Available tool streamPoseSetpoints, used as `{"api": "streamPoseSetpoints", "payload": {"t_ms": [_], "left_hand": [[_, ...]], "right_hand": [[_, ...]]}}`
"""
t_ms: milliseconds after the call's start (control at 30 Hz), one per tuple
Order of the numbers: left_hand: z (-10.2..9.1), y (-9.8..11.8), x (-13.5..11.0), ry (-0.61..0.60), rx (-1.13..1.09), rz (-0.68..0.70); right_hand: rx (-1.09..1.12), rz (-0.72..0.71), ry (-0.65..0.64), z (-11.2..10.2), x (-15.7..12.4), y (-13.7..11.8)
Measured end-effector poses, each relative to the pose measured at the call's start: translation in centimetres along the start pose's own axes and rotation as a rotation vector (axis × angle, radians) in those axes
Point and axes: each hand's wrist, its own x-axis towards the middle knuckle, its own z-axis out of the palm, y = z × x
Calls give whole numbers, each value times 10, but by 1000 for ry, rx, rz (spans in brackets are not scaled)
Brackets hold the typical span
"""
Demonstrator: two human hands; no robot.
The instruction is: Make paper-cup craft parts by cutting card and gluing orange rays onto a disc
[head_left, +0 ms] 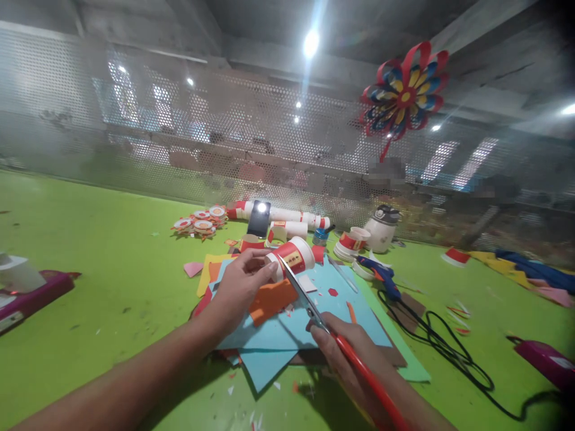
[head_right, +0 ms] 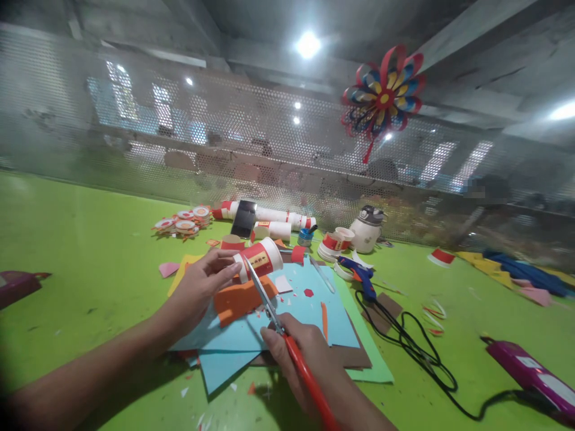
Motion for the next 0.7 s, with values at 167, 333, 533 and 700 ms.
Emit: {"api": "streamPoseSetpoints", "payload": {"t_ms": [167,333,533,700], "left_hand": [[0,0,0,27,17,10],[0,3,2,31,-125,-56],[-4,7,6,-77,-259,-140],[-4,7,6,-58,-294,-119]], "right_hand": [[-27,1,35,3,-1,-1],[-62,-21,41,5,3,5],[-159,-70,39,2,5,7],[-132,-62,32,0,6,5]]}}
